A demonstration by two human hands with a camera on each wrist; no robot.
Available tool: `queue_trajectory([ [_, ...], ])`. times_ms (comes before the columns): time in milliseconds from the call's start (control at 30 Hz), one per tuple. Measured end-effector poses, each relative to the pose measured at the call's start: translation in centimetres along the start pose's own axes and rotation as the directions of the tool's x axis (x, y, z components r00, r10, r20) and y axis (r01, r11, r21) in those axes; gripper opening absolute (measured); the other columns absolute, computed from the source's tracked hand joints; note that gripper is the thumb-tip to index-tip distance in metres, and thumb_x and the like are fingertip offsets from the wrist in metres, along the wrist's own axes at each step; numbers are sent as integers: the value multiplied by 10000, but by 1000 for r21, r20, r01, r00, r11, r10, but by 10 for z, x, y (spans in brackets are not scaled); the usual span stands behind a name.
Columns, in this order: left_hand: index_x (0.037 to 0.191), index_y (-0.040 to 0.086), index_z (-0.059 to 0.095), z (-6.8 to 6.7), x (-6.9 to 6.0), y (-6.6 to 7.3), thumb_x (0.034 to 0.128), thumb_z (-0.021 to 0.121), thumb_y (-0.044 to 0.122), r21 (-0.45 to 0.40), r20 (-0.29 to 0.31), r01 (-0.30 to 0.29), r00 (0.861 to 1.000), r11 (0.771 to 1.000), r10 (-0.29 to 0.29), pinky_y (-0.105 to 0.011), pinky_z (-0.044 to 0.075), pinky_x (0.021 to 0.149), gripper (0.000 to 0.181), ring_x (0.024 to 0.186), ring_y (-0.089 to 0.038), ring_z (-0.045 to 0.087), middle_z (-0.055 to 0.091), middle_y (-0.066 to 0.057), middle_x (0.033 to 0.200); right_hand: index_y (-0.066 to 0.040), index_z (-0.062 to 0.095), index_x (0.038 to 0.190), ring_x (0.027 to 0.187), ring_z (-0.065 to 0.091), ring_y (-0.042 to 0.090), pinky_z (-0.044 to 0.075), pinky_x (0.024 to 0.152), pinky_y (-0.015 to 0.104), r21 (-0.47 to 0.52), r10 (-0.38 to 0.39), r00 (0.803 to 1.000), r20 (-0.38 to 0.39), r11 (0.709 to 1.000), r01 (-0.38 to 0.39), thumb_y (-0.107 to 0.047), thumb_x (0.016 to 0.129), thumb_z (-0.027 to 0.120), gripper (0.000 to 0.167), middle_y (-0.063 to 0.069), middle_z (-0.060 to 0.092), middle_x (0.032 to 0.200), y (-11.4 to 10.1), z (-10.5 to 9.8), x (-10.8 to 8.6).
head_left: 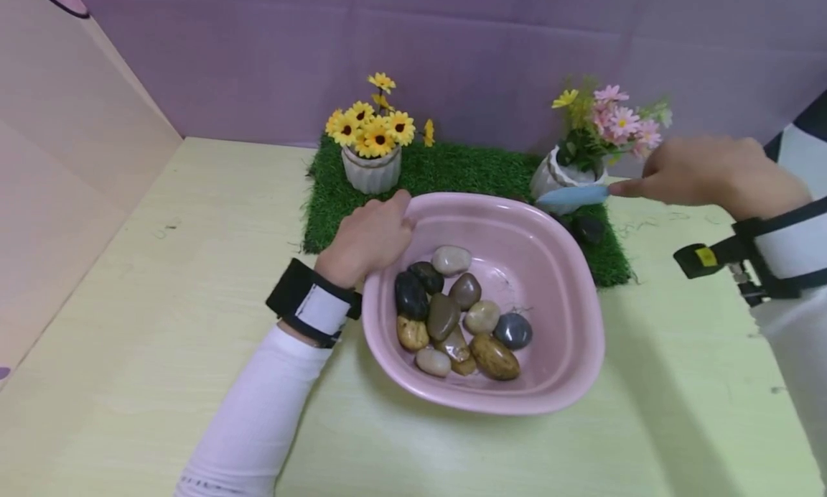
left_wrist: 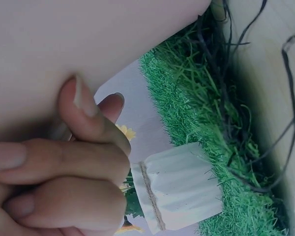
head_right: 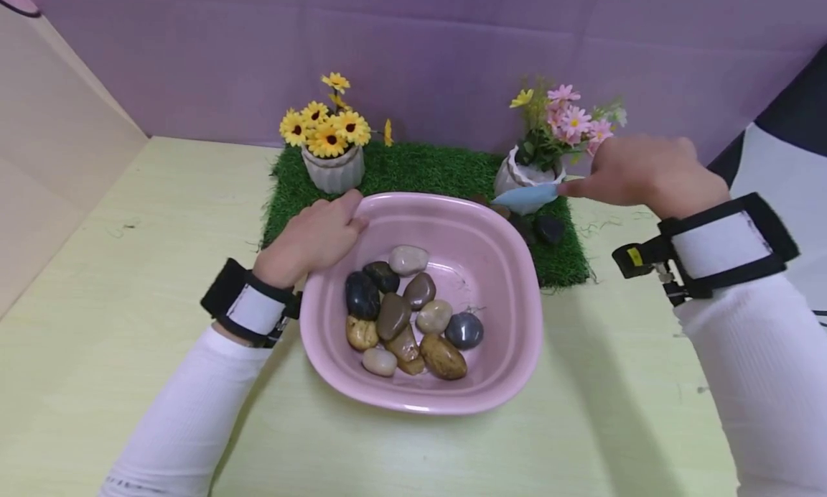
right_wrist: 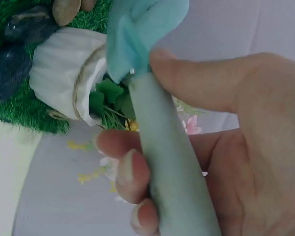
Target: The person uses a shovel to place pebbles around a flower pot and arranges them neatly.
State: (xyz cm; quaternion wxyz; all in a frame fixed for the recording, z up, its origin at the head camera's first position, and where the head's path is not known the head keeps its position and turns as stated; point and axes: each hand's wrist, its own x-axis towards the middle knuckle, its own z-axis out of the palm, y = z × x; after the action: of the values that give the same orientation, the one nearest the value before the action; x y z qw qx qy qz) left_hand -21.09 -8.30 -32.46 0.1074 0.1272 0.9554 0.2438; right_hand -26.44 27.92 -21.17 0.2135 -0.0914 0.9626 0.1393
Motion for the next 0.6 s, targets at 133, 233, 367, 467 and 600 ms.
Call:
queue_trajectory([
  [133,1364,107,435,0,-1,0,1056,350,294,-3,1,-4,1000,1000,4,-360,504,612,371,756,-252,630,613,-118,971,-1,614,1256,881,612,473,453,646,618,-9,44,998,-47,999,-44,-752,937,263,888,325,606,1190,-1,-2,-4],
  [233,1364,104,436,0,-2,0,1057,349,295,-3,1,-7,1000,1000,7,-356,504,605,372,749,-251,631,611,-116,964,1,492,1398,1014,553,586,441,691,672,-15,47,997,-68,999,-48,-751,941,229,918,371,483,1354,-4,-4,-6],
  [367,1366,105,435,-1,-2,-1,1057,350,293,1,-2,-7,1000,1000,7,-359,501,603,371,746,-252,629,608,-114,958,-22,436,1452,1143,476,614,360,865,746,-28,29,988,-148,999,-33,-721,961,222,880,355,454,1394,-13,-4,-7],
  [467,1370,109,431,-1,-2,-1,1057,351,293,0,-1,-7,1000,1000,7,-362,503,609,372,749,-252,631,613,-117,974,-40,515,1390,1130,495,590,270,954,750,-27,-3,966,-259,1000,-4,-673,986,268,791,320,555,1315,-25,-5,-11],
  [600,1383,118,423,-1,-1,-1,1057,347,300,-8,8,-3,1000,1000,3,-365,511,619,381,753,-247,638,622,-120,1005,-69,628,1183,1007,451,550,154,916,696,21,-51,908,-416,998,66,-593,984,435,593,255,647,1061,-46,-5,-20],
])
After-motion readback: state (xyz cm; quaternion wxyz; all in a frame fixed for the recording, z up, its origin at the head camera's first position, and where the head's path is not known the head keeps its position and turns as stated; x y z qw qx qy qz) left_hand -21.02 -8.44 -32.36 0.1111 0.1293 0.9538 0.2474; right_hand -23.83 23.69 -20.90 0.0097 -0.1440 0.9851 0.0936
